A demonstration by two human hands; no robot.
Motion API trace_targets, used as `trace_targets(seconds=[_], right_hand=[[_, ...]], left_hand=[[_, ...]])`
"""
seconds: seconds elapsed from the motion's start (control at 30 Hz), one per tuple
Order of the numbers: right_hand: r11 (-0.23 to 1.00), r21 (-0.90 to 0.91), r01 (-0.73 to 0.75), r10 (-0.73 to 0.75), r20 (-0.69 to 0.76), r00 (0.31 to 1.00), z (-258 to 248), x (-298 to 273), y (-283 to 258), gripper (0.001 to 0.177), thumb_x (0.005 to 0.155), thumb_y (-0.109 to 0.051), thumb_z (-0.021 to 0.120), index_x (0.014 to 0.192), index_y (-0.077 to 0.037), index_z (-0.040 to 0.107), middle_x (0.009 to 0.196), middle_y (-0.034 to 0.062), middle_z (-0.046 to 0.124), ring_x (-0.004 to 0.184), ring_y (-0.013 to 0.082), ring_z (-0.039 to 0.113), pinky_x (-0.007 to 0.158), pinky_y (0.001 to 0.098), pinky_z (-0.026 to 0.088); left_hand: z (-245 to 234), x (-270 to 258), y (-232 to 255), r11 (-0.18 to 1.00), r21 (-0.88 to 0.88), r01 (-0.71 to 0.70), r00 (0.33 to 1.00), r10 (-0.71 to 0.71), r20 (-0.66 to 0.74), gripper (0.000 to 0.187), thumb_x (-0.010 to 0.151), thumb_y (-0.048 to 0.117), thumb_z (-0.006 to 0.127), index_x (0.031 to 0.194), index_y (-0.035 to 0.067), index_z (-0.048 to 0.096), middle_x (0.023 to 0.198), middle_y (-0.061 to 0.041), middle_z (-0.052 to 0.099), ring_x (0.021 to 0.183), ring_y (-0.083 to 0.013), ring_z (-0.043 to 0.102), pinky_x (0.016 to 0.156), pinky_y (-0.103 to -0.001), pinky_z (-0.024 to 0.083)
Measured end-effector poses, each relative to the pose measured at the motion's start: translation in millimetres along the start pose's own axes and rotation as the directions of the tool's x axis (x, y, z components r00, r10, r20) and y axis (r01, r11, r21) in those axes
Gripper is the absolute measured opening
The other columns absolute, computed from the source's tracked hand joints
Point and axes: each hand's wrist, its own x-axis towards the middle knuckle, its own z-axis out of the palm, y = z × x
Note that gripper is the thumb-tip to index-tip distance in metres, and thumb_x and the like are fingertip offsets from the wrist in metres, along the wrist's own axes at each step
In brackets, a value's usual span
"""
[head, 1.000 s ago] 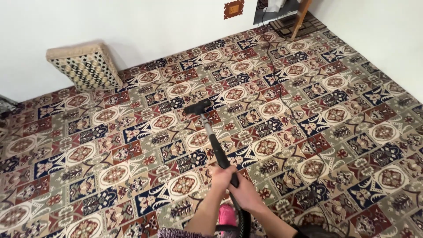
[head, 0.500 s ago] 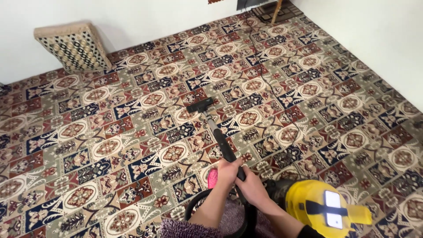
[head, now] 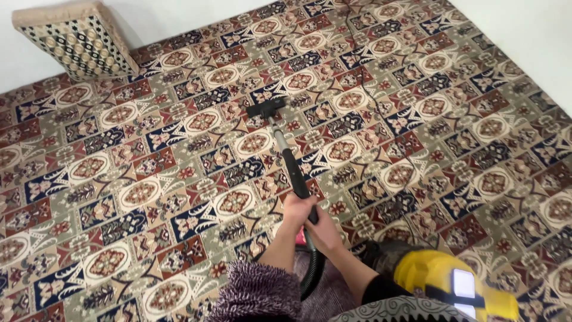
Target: Vacuuming a patterned carpet in a bedroom near a bed and curtains using a canister vacuum cleaner.
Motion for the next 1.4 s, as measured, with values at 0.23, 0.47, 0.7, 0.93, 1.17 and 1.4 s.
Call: trace_targets(seconds=[0.23,0.47,0.7,0.93,1.17,1.4], right_hand=[[0.997,-0.070,0.038,-0.037,0.021,0.999,9.7,119.3,-68.2,0.047,0.086,-0.043,0.073,0.114,-0.007,0.062,0.093,0.0191,0.073,0.093,0.0348,0.075,0.075,0.0459,0.057],[0.993,-0.110,0.033,-0.025,0.072,0.997,-5.4,208.9,-119.6,0.047,0.087,-0.048,0.069,0.111,-0.009,0.063,0.093,0.0177,0.074,0.092,0.0348,0.075,0.076,0.0460,0.057],[0.986,-0.165,0.022,-0.015,0.044,0.999,-48.1,158.6,-154.5,0.048,0.083,-0.049,0.071,0.108,-0.008,0.066,0.096,0.0180,0.075,0.100,0.0384,0.073,0.080,0.0499,0.054],[0.974,-0.139,-0.179,0.172,-0.059,0.983,-70.2,44.1,-114.0,0.019,0.095,-0.033,0.070,0.093,-0.014,0.070,0.069,-0.0026,0.062,0.056,0.0098,0.052,0.050,0.0217,0.041],[0.963,-0.158,-0.220,0.214,-0.056,0.975,-92.9,-49.7,-92.3,0.026,0.093,-0.036,0.064,0.102,-0.012,0.067,0.081,0.0061,0.066,0.067,0.0203,0.061,0.062,0.0303,0.040],[0.981,-0.030,-0.190,0.188,-0.060,0.980,-93.6,-96.6,-54.4,0.018,0.092,-0.028,0.067,0.100,-0.012,0.068,0.076,0.0042,0.066,0.064,0.0156,0.058,0.062,0.0283,0.045]], left_hand=[[-43.7,110.5,84.1,0.993,0.047,0.105,0.994,-0.105,-0.008,0.052,0.067,0.042,0.082,0.104,0.006,0.077,0.097,-0.016,0.078,0.105,-0.0315,0.073,0.083,-0.044,0.059],[-38.5,200.3,138.0,0.992,0.092,0.083,0.994,-0.076,-0.075,0.066,0.058,0.050,0.086,0.109,0.010,0.076,0.099,-0.011,0.077,0.105,-0.0276,0.074,0.089,-0.042,0.059],[-34.7,113.1,169.7,0.995,-0.102,-0.009,0.998,0.003,-0.063,0.047,0.065,0.037,0.081,0.102,0.008,0.076,0.095,-0.012,0.077,0.100,-0.0272,0.074,0.089,-0.042,0.057],[-12.3,-4.4,138.0,0.901,-0.408,0.147,0.981,-0.081,0.175,0.025,0.087,0.000,0.071,0.104,0.000,0.054,0.084,-0.009,0.060,0.064,-0.0151,0.059,0.050,-0.021,0.055],[27.1,-66.7,78.8,0.961,-0.278,-0.004,0.989,0.044,0.139,0.028,0.076,0.016,0.075,0.064,0.010,0.050,0.062,-0.001,0.052,0.057,-0.0140,0.047,0.054,-0.034,0.038],[38.3,-122.4,60.7,0.938,-0.341,0.063,0.979,0.008,0.202,0.018,0.082,0.004,0.069,0.089,0.006,0.053,0.078,-0.005,0.060,0.066,-0.0166,0.060,0.056,-0.027,0.056]])
